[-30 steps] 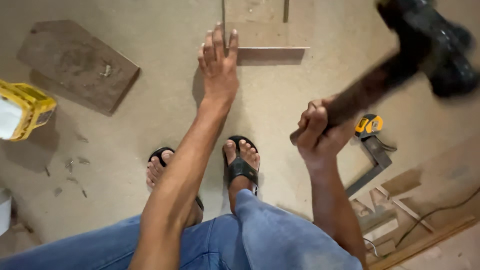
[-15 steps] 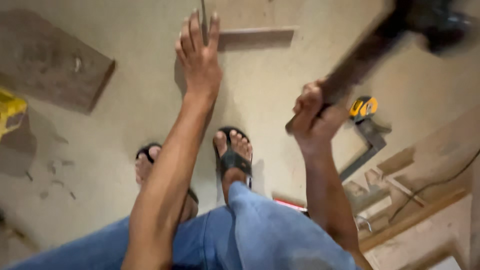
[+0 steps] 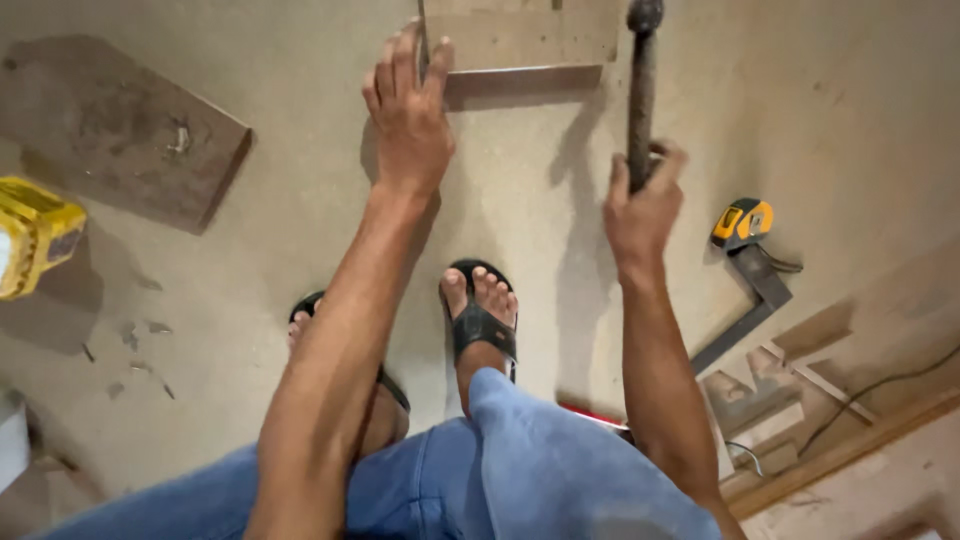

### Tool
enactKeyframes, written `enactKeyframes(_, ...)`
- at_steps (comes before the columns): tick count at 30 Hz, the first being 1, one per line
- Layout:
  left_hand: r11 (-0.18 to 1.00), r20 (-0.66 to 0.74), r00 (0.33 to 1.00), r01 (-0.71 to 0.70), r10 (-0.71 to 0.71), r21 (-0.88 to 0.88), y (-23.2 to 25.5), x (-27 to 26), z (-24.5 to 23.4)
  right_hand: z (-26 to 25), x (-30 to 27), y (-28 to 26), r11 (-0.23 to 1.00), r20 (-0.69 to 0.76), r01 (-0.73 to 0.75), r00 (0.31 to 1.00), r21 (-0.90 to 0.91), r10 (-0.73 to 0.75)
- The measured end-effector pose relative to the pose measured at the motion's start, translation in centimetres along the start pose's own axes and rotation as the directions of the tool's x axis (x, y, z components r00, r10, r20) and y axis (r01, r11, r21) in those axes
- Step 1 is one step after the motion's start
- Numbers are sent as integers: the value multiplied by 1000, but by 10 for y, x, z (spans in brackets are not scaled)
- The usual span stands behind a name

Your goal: The person applies adhesive to small pieces of wood by hand and then uses a hammer to drive nails into them, joining the pieces together.

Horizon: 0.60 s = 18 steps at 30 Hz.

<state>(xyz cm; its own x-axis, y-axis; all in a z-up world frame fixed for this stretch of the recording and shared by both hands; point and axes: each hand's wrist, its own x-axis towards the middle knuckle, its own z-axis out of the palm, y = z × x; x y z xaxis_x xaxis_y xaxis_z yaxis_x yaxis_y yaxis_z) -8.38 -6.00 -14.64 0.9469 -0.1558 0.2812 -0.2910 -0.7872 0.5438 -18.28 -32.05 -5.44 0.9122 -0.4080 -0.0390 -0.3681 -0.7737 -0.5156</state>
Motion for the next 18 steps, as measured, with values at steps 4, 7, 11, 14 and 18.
enactKeyframes(4,991,20,999,-23,26,-132,-5,25,-3,-10,6,21,991,-123,-107,988,-80,97)
enactKeyframes(7,982,47,998,-25,35,-189,-7,39,-4,-10,11,29,980,-265,73,957,-185,-121)
enactKeyframes(11,993,111,991,-69,80,-99,-7,45,-12,25,0,4,962,-169,56,985,266,-10)
enactKeyframes(14,997,51,998,-36,32,65,4,40,-16,74,-7,-26,842,67,-93,995,531,68)
enactKeyframes(18,996,74,993,86,-88,31,19,22,-21,127,4,-37,758,33,-12,999,653,-13)
